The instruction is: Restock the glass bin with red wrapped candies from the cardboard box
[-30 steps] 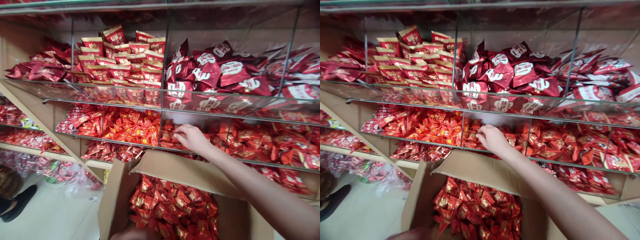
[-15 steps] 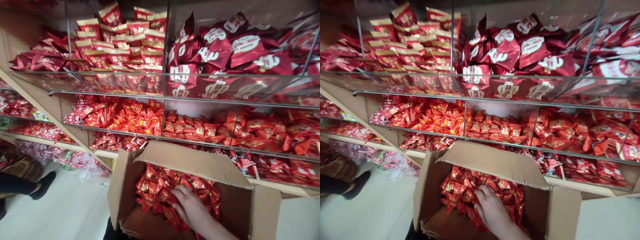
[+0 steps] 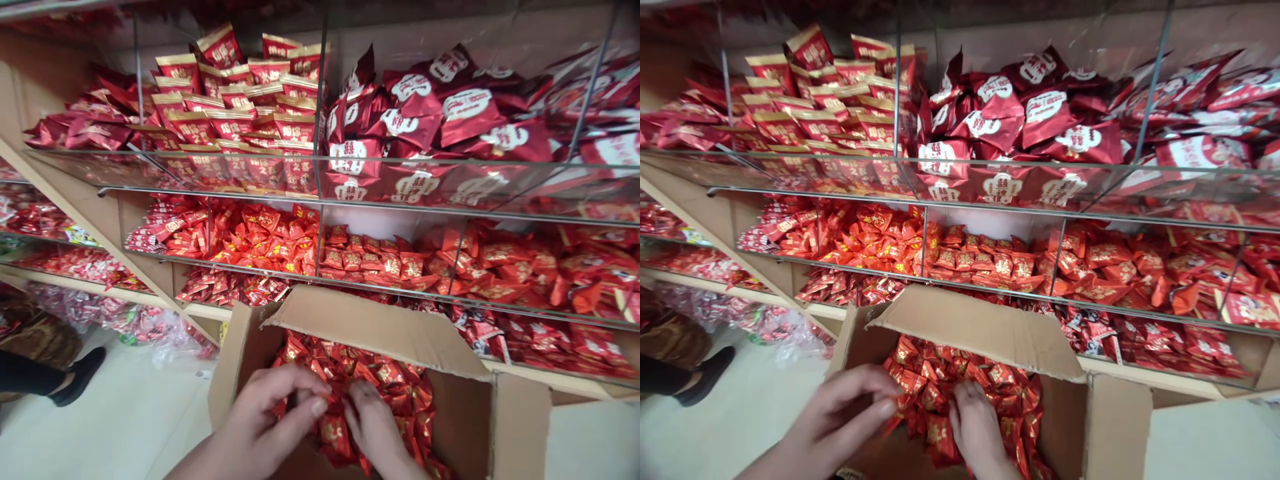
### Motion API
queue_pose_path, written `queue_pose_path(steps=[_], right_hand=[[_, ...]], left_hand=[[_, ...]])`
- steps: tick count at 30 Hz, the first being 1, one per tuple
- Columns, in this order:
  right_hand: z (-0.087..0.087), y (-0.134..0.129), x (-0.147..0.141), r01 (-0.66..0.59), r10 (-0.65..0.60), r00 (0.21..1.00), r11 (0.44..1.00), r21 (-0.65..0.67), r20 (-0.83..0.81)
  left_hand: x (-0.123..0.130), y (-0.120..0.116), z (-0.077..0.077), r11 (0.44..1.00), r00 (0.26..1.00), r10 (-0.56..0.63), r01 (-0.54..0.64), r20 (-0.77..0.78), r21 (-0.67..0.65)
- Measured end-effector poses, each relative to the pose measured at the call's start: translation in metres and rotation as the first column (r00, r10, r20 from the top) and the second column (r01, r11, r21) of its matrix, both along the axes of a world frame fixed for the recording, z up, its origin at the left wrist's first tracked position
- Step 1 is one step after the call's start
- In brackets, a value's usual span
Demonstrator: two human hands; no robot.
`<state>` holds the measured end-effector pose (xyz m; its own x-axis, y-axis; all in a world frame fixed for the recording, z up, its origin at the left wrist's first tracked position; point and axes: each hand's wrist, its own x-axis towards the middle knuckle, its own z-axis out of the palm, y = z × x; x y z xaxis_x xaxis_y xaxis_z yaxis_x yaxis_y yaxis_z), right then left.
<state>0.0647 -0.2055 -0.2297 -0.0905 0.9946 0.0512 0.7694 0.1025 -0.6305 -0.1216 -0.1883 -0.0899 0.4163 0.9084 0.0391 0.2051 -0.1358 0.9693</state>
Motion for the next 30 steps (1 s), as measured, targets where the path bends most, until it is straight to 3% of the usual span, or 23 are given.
queue_pose_path(steps=[4, 7, 9, 11, 16, 18, 22, 25, 30], right_hand=[[0.024, 0.002, 0.01, 0.146, -0.139, 0.941, 0.989, -0.001, -0.309], [0.058, 0.001, 0.011, 0.146, -0.177, 0.751, 0.984, -0.101, -0.637], [0.078, 0.002, 0.01, 0.113, -0.187, 0.609, 0.982, -0.148, -0.771], [0.09, 0.003, 0.008, 0.108, -0.201, 0.521, 0.98, -0.169, -0.83], [0.093, 0.007, 0.007, 0.164, -0.224, 0.382, 0.971, -0.172, -0.897], [0.09, 0.009, 0.008, 0.187, -0.22, 0.355, 0.969, -0.162, -0.909], [0.091, 0.007, 0.005, 0.257, -0.242, 0.408, 0.956, -0.144, -0.88], [0.097, 0.003, -0.002, 0.165, -0.196, 0.381, 0.976, -0.142, -0.903], [0.106, 0.003, -0.008, 0.151, -0.177, 0.35, 0.98, -0.131, -0.92]], left_hand=[[0.017, 0.022, -0.029, 0.998, 0.988, -0.038, 0.045, -0.152, 0.039], [0.028, 0.018, -0.042, 0.996, 0.998, -0.065, 0.064, -0.023, -0.059], [0.037, 0.016, -0.041, 0.974, 0.985, -0.114, 0.137, 0.127, -0.183], [0.046, 0.016, -0.036, 0.946, 0.959, -0.13, 0.196, 0.251, -0.26], [0.056, 0.019, -0.025, 0.919, 0.928, -0.068, 0.201, 0.365, -0.34], [0.055, 0.018, -0.026, 0.919, 0.924, -0.044, 0.186, 0.38, -0.346], [0.053, 0.014, -0.029, 0.915, 0.933, 0.032, 0.117, 0.359, -0.386], [0.052, 0.013, -0.029, 0.91, 0.923, 0.104, 0.062, 0.371, -0.409], [0.048, 0.016, -0.026, 0.888, 0.913, 0.063, 0.133, 0.402, -0.44]])
